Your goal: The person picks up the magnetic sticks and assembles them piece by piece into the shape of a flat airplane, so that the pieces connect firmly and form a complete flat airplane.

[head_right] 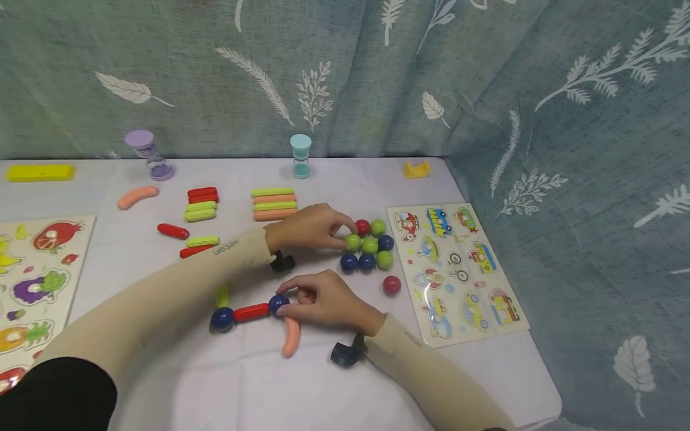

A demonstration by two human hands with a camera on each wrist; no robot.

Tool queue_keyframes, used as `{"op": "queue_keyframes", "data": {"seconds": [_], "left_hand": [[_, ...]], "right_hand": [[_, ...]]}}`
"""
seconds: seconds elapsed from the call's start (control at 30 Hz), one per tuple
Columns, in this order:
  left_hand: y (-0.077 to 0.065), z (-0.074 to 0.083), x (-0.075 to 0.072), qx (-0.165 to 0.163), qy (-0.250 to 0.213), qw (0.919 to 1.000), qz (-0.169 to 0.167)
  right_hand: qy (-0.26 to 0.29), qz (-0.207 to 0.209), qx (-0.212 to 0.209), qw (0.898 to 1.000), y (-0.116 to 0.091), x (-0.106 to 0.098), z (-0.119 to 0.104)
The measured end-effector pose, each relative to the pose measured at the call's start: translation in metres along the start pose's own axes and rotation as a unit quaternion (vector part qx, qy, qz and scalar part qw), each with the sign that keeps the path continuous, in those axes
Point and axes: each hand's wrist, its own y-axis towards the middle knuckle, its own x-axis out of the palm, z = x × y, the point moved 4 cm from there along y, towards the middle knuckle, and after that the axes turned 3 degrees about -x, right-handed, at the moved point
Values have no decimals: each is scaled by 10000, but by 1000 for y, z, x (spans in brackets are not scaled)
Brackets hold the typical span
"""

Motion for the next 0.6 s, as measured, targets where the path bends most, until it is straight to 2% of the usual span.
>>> {"op": "queue_keyframes", "data": {"seconds": [0.2, 0.37, 0.5, 0.6], "left_hand": [[-9, -7, -2, -357, 255, 9988, 220], [-22, -17, -11, -728, 235, 9964, 362], [-38, -24, -26, -1083, 29, 9921, 627], [-60, -28, -39, -1280, -262, 9868, 953]], "right_hand": [[-81, -28, 78, 9999, 1, -3, -3], [-11, -21, 133, 9999, 3, -3, -3], [93, -29, 227, 9997, 2, -2, -2], [126, -89, 349, 9993, 1, 0, -3]]}}
